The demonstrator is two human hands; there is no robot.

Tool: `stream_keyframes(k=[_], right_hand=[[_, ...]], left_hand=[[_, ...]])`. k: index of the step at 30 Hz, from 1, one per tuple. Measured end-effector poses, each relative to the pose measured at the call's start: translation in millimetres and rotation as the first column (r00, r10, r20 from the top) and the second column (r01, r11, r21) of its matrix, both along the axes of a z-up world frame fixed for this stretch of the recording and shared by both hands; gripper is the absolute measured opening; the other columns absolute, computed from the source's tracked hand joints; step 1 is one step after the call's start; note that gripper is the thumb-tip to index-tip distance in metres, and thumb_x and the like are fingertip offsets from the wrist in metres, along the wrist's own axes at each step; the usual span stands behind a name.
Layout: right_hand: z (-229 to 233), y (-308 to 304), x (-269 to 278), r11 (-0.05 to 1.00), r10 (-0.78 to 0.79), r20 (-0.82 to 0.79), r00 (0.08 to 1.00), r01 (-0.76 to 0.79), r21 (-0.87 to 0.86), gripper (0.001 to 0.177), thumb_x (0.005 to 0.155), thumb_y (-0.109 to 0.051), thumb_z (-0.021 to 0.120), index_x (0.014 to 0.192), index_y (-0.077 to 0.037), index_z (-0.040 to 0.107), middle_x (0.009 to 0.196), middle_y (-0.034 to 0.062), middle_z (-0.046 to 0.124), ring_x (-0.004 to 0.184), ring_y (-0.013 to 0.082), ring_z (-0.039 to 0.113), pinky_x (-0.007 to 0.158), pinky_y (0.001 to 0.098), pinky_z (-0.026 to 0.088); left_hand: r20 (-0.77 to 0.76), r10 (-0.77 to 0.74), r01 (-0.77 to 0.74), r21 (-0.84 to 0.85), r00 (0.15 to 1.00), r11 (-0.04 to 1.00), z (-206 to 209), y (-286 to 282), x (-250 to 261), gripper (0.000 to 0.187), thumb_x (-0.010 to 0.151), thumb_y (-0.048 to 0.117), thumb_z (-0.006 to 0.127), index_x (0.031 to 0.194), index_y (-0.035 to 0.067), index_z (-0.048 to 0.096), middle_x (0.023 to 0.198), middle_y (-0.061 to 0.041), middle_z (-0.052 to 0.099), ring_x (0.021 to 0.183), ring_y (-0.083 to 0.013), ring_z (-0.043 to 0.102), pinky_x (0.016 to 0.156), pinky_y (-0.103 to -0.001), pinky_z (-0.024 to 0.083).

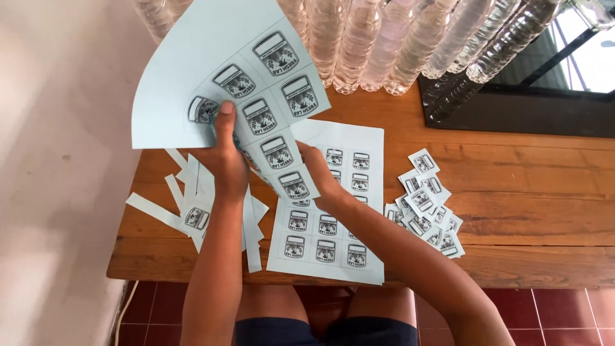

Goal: Cutting out printed product labels from a sheet of paper using scissors

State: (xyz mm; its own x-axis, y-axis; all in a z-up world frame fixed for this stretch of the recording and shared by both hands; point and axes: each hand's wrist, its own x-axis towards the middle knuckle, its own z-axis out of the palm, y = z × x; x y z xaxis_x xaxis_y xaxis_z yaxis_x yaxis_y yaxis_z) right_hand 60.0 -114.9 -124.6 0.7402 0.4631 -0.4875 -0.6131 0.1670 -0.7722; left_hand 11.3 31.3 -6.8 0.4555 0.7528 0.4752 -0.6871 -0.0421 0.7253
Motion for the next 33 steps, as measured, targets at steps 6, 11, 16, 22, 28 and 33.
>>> stream_keyframes(k=[6,11,16,22,28,33], right_hand=[[76.5,-29.2,-29.2,0.989,0.056,0.519,0.853,0.022,-0.144,0.035,0.106,-0.019,0.086,0.138,-0.008,0.076,0.109,0.0195,0.08,0.096,0.0263,0.076,0.086,0.0416,0.069],[74.6,-80.4,-14.3,0.999,-0.009,0.642,0.767,0.029,-0.021,0.028,0.106,-0.02,0.084,0.123,0.0,0.073,0.077,0.0121,0.065,0.047,0.017,0.063,0.046,0.0276,0.051],[51.4,-144.9,-9.5,0.952,0.304,0.738,0.602,-0.215,-0.217,0.034,0.099,-0.028,0.081,0.116,0.002,0.075,0.064,0.0092,0.066,0.053,0.0143,0.065,0.055,0.0275,0.051],[64.3,-164.1,-25.2,0.93,0.363,0.67,0.648,-0.295,-0.218,0.058,0.091,-0.048,0.088,0.122,-0.001,0.077,0.081,0.0179,0.079,0.062,0.0218,0.067,0.06,0.0361,0.055],[78.0,-164.0,-30.3,0.913,0.404,0.706,0.582,-0.299,-0.277,0.048,0.092,-0.039,0.092,0.109,0.002,0.076,0.073,0.0158,0.073,0.061,0.0195,0.058,0.055,0.0364,0.051],[105.8,-160.4,-39.0,0.904,0.426,0.732,0.531,-0.23,-0.36,0.046,0.09,-0.039,0.098,0.099,-0.003,0.072,0.063,0.0086,0.063,0.06,0.0181,0.054,0.057,0.0312,0.049]], left_hand=[[-0.06,0.007,-0.006,0.014,0.998,1.0,-15.5,4.5,8.4,0.071,0.109,0.015,0.099,0.162,0.01,0.053,0.157,-0.01,0.062,0.149,-0.0196,0.054,0.132,-0.051,0.05],[-0.143,-0.048,0.056,0.055,0.989,0.997,-16.4,-11.9,9.4,0.072,0.109,0.019,0.098,0.162,0.006,0.052,0.156,-0.011,0.062,0.149,-0.0192,0.053,0.131,-0.051,0.05],[-0.254,-0.061,0.095,0.124,0.965,0.988,-45.4,-25.3,22.1,0.079,0.102,0.024,0.103,0.16,0.003,0.054,0.152,-0.015,0.066,0.149,-0.0244,0.06,0.132,-0.053,0.049],[-0.313,-0.162,0.236,0.216,0.936,0.947,-22.4,-33.1,6.9,0.08,0.101,0.024,0.104,0.161,0.005,0.054,0.148,-0.011,0.067,0.146,-0.0214,0.062,0.134,-0.053,0.048],[-0.406,-0.169,0.284,0.242,0.898,0.928,-0.7,-48.5,3.3,0.076,0.097,0.034,0.104,0.139,-0.013,0.061,0.111,-0.017,0.07,0.116,-0.0202,0.061,0.121,-0.056,0.053],[-0.449,-0.33,0.467,0.238,0.83,0.851,-28.6,-53.1,0.5,0.083,0.093,0.039,0.104,0.151,-0.007,0.066,0.123,-0.017,0.081,0.117,-0.0354,0.079,0.121,-0.07,0.05]])
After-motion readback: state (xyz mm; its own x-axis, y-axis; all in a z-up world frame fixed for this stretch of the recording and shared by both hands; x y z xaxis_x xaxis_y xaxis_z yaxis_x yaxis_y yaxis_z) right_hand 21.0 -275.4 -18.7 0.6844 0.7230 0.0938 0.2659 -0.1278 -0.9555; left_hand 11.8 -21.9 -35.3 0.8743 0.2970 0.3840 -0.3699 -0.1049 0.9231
